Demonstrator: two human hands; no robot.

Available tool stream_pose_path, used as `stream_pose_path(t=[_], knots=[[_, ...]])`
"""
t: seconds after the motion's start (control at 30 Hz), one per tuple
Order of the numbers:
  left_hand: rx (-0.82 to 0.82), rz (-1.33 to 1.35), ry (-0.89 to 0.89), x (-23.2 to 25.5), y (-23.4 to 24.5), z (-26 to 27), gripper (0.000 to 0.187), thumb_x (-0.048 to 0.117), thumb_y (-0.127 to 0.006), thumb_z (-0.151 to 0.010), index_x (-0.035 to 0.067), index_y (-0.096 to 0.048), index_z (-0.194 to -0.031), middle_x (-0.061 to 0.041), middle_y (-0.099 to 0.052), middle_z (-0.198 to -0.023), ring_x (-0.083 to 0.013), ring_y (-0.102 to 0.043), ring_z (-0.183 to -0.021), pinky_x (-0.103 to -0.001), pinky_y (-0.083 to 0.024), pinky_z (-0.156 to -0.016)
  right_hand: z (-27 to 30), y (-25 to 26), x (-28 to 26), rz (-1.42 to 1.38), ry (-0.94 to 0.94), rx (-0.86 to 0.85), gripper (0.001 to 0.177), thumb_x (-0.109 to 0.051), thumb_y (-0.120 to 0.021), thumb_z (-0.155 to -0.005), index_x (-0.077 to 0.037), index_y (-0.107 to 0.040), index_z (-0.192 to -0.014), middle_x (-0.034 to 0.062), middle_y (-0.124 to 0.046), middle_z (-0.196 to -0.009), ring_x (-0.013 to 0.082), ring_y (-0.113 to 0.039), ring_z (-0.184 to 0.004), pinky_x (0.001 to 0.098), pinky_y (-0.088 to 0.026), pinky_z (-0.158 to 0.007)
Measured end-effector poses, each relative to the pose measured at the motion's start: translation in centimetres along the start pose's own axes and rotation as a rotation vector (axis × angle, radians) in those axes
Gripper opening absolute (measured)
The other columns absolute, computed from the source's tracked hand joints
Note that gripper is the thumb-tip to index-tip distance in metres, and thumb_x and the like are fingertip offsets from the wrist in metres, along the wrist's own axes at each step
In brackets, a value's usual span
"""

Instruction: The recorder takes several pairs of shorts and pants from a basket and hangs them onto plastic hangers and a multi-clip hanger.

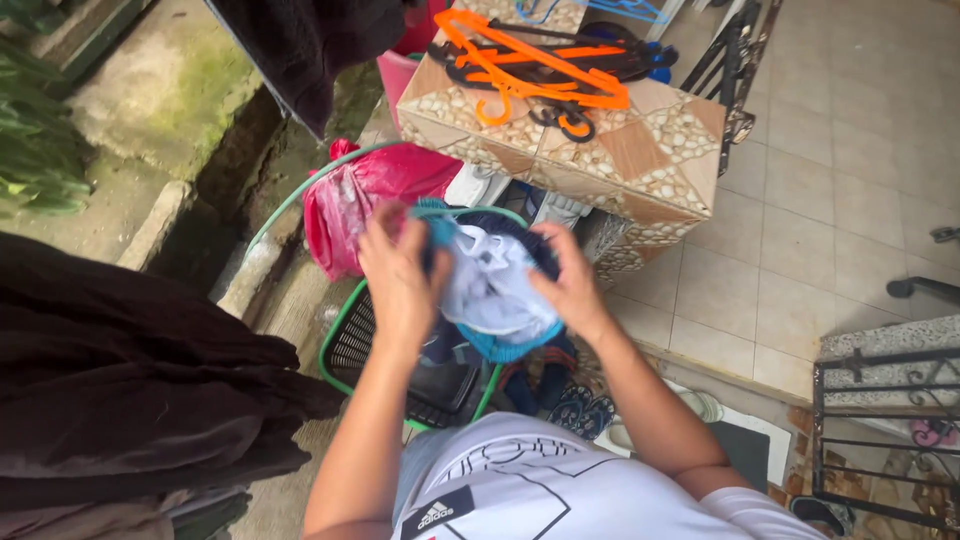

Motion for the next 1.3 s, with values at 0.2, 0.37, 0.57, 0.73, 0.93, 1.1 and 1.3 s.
stream_pose_path(t=[0.2,0.37,0.57,0.73,0.93,1.1,1.3], knots=[[-0.015,0.094,0.310,-7.3,-1.5,-1.0,0.032,0.000,-0.066,-0.089,0.004,-0.053,-0.119,-0.023,-0.061,-0.112,-0.0459,-0.063,-0.102,-0.052,-0.050,-0.087,-2.2,5.5,1.4,0.288,0.108,0.178,0.056,0.016,-0.059,-0.077,-0.006,-0.063,-0.129,0.0086,-0.068,-0.125,0.0198,-0.062,-0.124,0.0357,-0.049,-0.107],[-0.052,0.213,0.247,-8.7,-2.2,-2.7,0.032,-0.004,-0.057,-0.089,0.007,-0.061,-0.119,-0.017,-0.066,-0.110,-0.0402,-0.068,-0.103,-0.049,-0.052,-0.090,-3.9,5.5,-0.4,0.288,-0.104,0.148,0.045,0.013,-0.065,-0.079,-0.010,-0.069,-0.117,0.0072,-0.068,-0.115,0.0191,-0.066,-0.100,0.0325,-0.053,-0.085],[-0.209,0.188,0.219,-11.4,-2.8,-3.3,0.023,0.007,-0.068,-0.082,0.006,-0.070,-0.105,-0.019,-0.067,-0.099,-0.0398,-0.065,-0.089,-0.048,-0.051,-0.080,-5.0,6.5,1.6,0.401,0.036,0.186,0.045,0.008,-0.075,-0.070,-0.009,-0.071,-0.111,0.0149,-0.061,-0.118,0.0285,-0.063,-0.104,0.0335,-0.054,-0.084],[-0.282,0.282,0.229,-15.0,-4.8,-3.0,0.021,0.013,-0.072,-0.087,0.003,-0.072,-0.105,-0.016,-0.073,-0.096,-0.0313,-0.061,-0.082,-0.041,-0.049,-0.079,-5.6,8.2,4.5,0.412,-0.124,-0.120,0.029,-0.012,-0.083,-0.078,-0.008,-0.075,-0.106,0.0070,-0.075,-0.106,0.0167,-0.068,-0.093,0.0309,-0.051,-0.081],[-0.510,0.833,0.602,-17.7,-8.9,-1.7,0.028,0.019,-0.061,-0.099,-0.002,-0.074,-0.112,-0.018,-0.070,-0.098,-0.0224,-0.061,-0.096,-0.036,-0.050,-0.086,-6.1,6.9,6.3,0.026,-0.284,-0.139,0.020,-0.018,-0.074,-0.096,0.000,-0.075,-0.103,0.0004,-0.072,-0.089,0.0057,-0.060,-0.082,0.0255,-0.049,-0.076],[-0.649,0.767,-0.212,-9.5,-11.2,-2.3,0.068,0.025,-0.084,-0.084,-0.004,-0.057,-0.139,-0.022,-0.060,-0.136,-0.0326,-0.055,-0.126,-0.036,-0.041,-0.104,-7.3,4.8,6.4,-0.133,-0.008,-0.321,0.019,-0.016,-0.072,-0.100,0.002,-0.072,-0.106,-0.0002,-0.066,-0.094,0.0068,-0.058,-0.090,0.0249,-0.049,-0.080],[-0.905,1.507,0.659,-12.3,-20.6,0.7,0.018,0.011,-0.061,-0.101,0.003,-0.065,-0.117,0.001,-0.071,-0.100,-0.0083,-0.066,-0.088,-0.025,-0.053,-0.081,-10.9,3.7,6.1,-0.129,-0.075,-0.232,0.024,-0.022,-0.068,-0.099,0.000,-0.071,-0.109,-0.0031,-0.070,-0.096,0.0047,-0.059,-0.091,0.0236,-0.050,-0.083]])
Point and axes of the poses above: each hand's wrist, its own z-axis away from the middle knuckle, its own y-axis out of the back of the hand, x = y × z, the point moved 1 cm from there along -z, towards the middle knuckle
